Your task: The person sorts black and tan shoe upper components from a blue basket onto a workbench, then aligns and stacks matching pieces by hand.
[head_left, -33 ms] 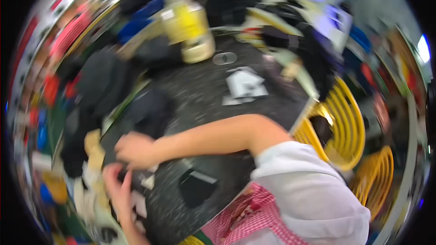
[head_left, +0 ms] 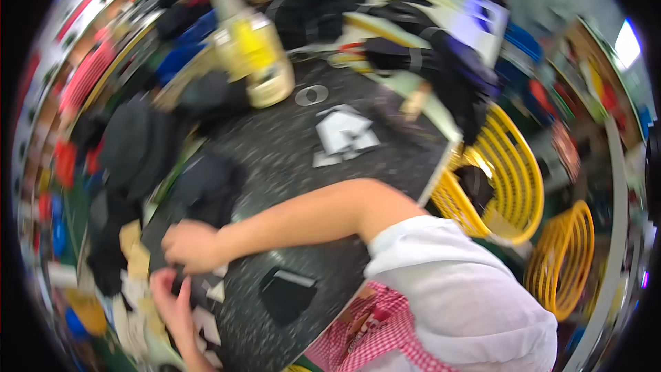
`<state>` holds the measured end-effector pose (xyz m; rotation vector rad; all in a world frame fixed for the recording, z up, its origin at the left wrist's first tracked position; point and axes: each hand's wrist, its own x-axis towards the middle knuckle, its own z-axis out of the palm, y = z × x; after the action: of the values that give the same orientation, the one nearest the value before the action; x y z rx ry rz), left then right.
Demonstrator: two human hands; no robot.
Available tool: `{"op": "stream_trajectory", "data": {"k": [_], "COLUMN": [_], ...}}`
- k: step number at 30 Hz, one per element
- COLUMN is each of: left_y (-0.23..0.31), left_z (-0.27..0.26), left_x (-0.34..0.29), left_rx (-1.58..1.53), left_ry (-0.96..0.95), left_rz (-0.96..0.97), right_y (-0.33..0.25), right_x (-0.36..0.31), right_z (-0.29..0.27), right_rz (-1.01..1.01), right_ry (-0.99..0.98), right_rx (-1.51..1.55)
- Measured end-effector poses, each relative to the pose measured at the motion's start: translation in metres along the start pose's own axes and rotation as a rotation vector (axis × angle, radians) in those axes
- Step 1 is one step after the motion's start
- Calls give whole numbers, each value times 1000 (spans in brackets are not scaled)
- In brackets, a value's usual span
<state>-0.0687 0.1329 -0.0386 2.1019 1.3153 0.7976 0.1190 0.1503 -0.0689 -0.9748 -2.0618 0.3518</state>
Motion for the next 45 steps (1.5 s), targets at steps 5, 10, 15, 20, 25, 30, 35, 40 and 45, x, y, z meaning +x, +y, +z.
{"op": "stream_trajectory", "data": {"k": [5, 10, 15, 20, 25, 30, 35, 40, 45], "left_y": [24, 4, 36, 47, 89, 97, 96, 106, 119], "left_z": [29, 18, 22, 3, 20, 41, 19, 60, 53], "left_x": [8, 10, 2, -11, -42, -75, -154, -165, -140], "left_rx": [-26, -65, -11, 382, -482, -495, -357, -486, -575], "left_ry": [35, -52, -58, -162, 46, 38, 22, -289, -151], "left_rz": [141, 82, 173, 48, 91, -52, -328, 8, -142], "right_y": [29, 22, 41, -39, -73, -91, -130, -151, -134], "right_x": [-11, 0, 12, -10, -79, -132, -168, -212, -168], "right_z": [5, 13, 20, -75, -120, -114, -96, -117, -114], "right_rz": [123, 120, 142, 110, 148, 537, 243, 538, 529], "right_ry": [127, 130, 69, 564, 23, 19, 54, -17, -18], "right_rx": [24, -45, 116, 796, 526, 897, 762, 545, 318]}}
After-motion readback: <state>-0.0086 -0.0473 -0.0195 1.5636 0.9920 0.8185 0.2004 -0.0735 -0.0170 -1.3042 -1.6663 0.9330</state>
